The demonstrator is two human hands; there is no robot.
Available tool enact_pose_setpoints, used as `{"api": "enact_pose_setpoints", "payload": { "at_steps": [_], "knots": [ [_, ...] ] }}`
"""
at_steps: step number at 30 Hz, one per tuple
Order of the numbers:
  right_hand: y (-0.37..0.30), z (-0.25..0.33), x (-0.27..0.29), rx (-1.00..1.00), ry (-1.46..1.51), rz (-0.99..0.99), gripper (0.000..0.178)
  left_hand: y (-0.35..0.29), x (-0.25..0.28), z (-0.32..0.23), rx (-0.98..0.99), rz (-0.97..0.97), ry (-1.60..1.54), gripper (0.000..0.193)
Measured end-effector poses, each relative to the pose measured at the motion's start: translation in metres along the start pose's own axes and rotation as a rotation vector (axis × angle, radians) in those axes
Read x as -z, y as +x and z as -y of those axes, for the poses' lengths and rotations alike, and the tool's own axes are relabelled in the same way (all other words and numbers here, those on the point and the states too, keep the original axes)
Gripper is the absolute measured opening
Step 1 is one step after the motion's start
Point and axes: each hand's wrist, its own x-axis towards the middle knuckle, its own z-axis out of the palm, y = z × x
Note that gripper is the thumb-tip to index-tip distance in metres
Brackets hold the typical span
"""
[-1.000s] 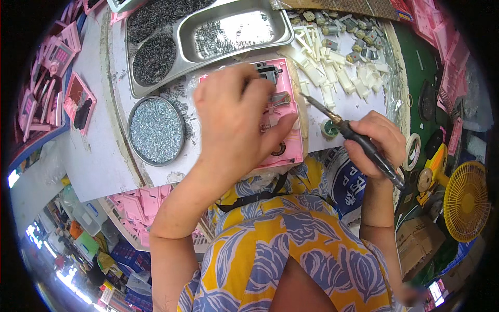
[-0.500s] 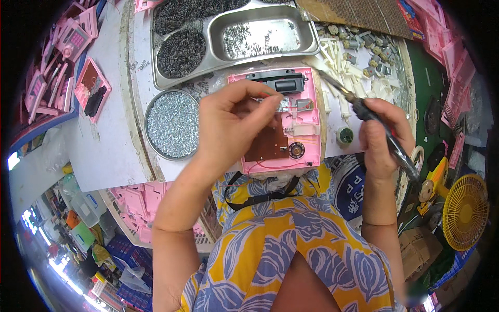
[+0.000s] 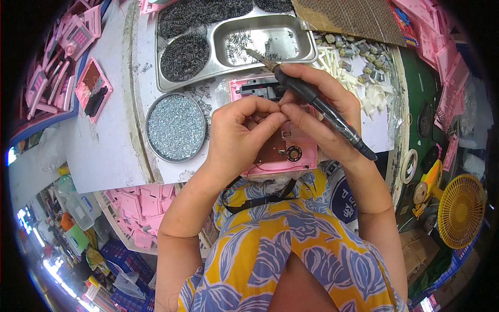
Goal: Assembling and soldering components of a pink electronic toy at a factory workbench.
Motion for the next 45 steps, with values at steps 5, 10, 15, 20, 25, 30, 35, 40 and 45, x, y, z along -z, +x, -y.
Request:
{"api": "enact_pose_setpoints", "payload": {
  "at_steps": [5,10,15,20,25,30,35,40,45],
  "knots": [
    [-0.011,0.0,-0.001,0.071,-0.301,-0.069,0.047,-0.001,0.008,-0.005,0.082,0.048,0.035,0.01],
    [-0.025,-0.009,-0.006,0.365,-0.511,-0.09,0.054,0.009,0.015,-0.012,0.114,0.074,0.001,0.01],
    [-0.051,-0.025,-0.015,0.218,-0.301,-0.236,0.052,0.023,0.003,-0.014,-0.315,0.055,0.531,0.011],
    [-0.045,-0.02,0.014,0.302,-0.457,-0.131,0.042,0.018,0.001,-0.004,-0.289,0.057,0.698,0.012],
    [-0.043,-0.015,0.048,0.378,-0.314,-0.058,0.032,0.016,0.003,0.0,-0.275,-0.001,0.634,0.012],
    [-0.041,-0.01,0.056,0.431,-0.249,0.017,0.027,0.018,0.003,0.006,-0.277,-0.054,0.599,0.012],
    [-0.04,-0.009,0.053,0.454,-0.301,0.07,0.025,0.016,0.003,0.006,-0.258,-0.048,0.587,0.012],
    [-0.037,-0.01,0.049,0.474,-0.309,0.076,0.024,0.016,0.004,0.005,-0.277,-0.037,0.617,0.012],
    [-0.039,-0.009,0.052,0.457,-0.322,0.077,0.025,0.016,0.005,0.006,-0.281,-0.022,0.601,0.012]
  ]
}}
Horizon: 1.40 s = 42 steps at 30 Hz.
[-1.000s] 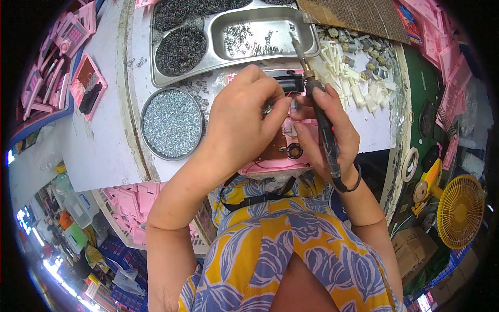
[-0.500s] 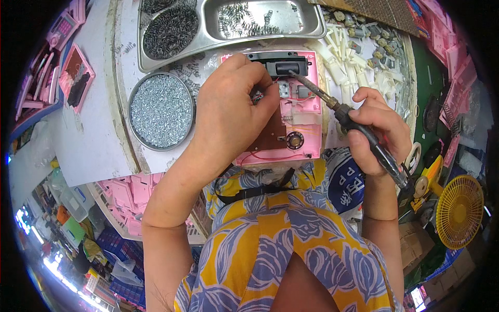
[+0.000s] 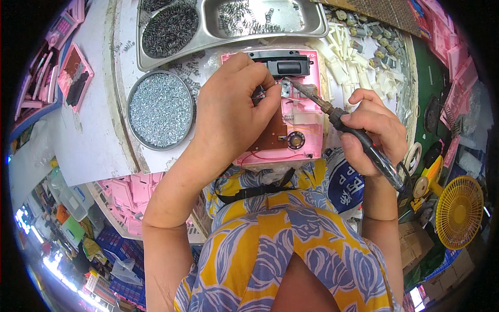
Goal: Assembling and soldering components of a pink electronic toy at a factory workbench.
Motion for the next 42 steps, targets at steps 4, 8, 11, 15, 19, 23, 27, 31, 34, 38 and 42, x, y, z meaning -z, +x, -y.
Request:
{"api": "enact_pose_setpoints", "payload": {
  "at_steps": [4,8,11,15,19,23,27,31,34,38,42],
  "knots": [
    [0.001,-0.002,-0.001,0.008,-0.002,0.004,0.025,0.001,-0.002,-0.001,-0.008,-0.028,0.051,0.011],
    [0.004,-0.002,-0.002,0.013,-0.012,0.008,0.025,0.001,-0.002,0.0,-0.032,-0.045,0.032,0.012],
    [0.004,-0.003,-0.002,0.007,-0.011,0.019,0.025,0.0,-0.004,0.0,-0.039,-0.068,0.039,0.013],
    [0.006,-0.002,-0.001,0.022,-0.028,0.05,0.027,0.0,-0.005,0.0,-0.036,-0.084,0.043,0.013],
    [0.006,-0.003,0.0,0.068,-0.082,0.08,0.029,0.0,-0.008,0.001,-0.056,-0.112,0.049,0.013],
    [0.008,-0.004,0.005,0.079,-0.062,0.069,0.028,-0.001,-0.01,0.002,-0.051,-0.13,0.043,0.014],
    [0.008,-0.005,0.008,0.046,-0.043,0.051,0.027,-0.001,-0.01,0.003,-0.071,-0.148,0.058,0.014],
    [0.01,-0.006,0.006,0.02,-0.044,0.098,0.026,0.0,-0.011,0.002,-0.058,-0.16,0.043,0.014],
    [0.014,-0.006,0.003,0.034,-0.051,0.101,0.025,-0.001,-0.011,0.002,-0.035,-0.138,0.068,0.013],
    [0.013,-0.007,0.002,0.01,-0.046,0.099,0.023,-0.001,-0.012,0.001,-0.047,-0.152,0.057,0.013],
    [0.014,-0.008,0.003,0.011,-0.036,0.126,0.021,-0.002,-0.013,0.002,-0.021,-0.154,0.049,0.013]
  ]
}}
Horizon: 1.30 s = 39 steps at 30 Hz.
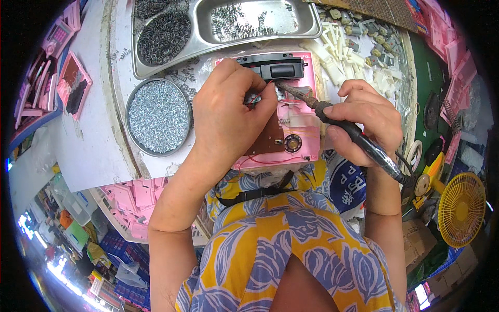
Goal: Assembling and soldering components of a pink electronic toy at a factory workbench.
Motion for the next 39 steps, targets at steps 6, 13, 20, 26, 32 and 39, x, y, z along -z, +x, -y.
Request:
{"api": "enact_pose_setpoints", "payload": {
  "at_steps": [6,13,20,26,32,39],
  "knots": [
    [0.003,0.0,-0.002,0.001,-0.018,-0.036,0.022,0.0,0.001,0.001,-0.019,0.0,-0.011,0.013],
    [0.005,0.002,0.001,-0.01,-0.024,-0.033,0.023,0.0,0.001,0.003,-0.015,0.007,-0.025,0.014],
    [0.005,-0.001,-0.001,0.017,-0.02,-0.058,0.024,0.0,-0.002,0.005,-0.076,-0.032,0.001,0.015],
    [0.0,0.001,0.002,0.019,-0.009,-0.04,0.025,-0.003,-0.004,0.005,-0.094,-0.062,0.02,0.015],
    [-0.012,0.011,0.014,0.005,-0.01,-0.082,0.025,-0.002,-0.006,0.006,-0.119,-0.08,0.044,0.016],
    [-0.031,0.017,0.028,-0.016,-0.054,-0.168,0.022,-0.002,-0.006,0.003,-0.117,-0.093,0.072,0.016]
  ]
}}
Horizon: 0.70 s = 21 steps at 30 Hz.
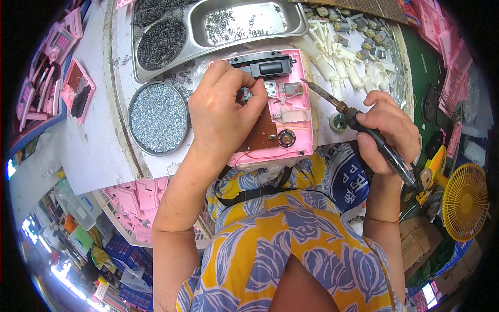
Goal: Assembling and soldering components of a pink electronic toy at a factory workbench.
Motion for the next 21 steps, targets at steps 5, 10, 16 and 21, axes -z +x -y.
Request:
{"api": "enact_pose_setpoints", "payload": {
  "at_steps": [5,10,16,21],
  "knots": [
    [-0.004,-0.002,0.005,0.002,0.002,-0.03,0.024,0.003,-0.001,-0.002,-0.018,-0.004,0.043,0.016],
    [0.0,-0.006,0.004,0.026,0.011,-0.034,0.025,0.002,0.004,-0.007,0.015,0.022,0.081,0.013],
    [-0.01,-0.005,0.018,-0.004,-0.024,-0.08,0.027,-0.002,0.033,-0.036,-0.058,0.122,0.087,0.022],
    [-0.009,-0.004,0.027,-0.012,-0.011,-0.091,0.028,-0.001,0.02,-0.055,-0.31,0.553,0.107,0.014]
  ]
}}
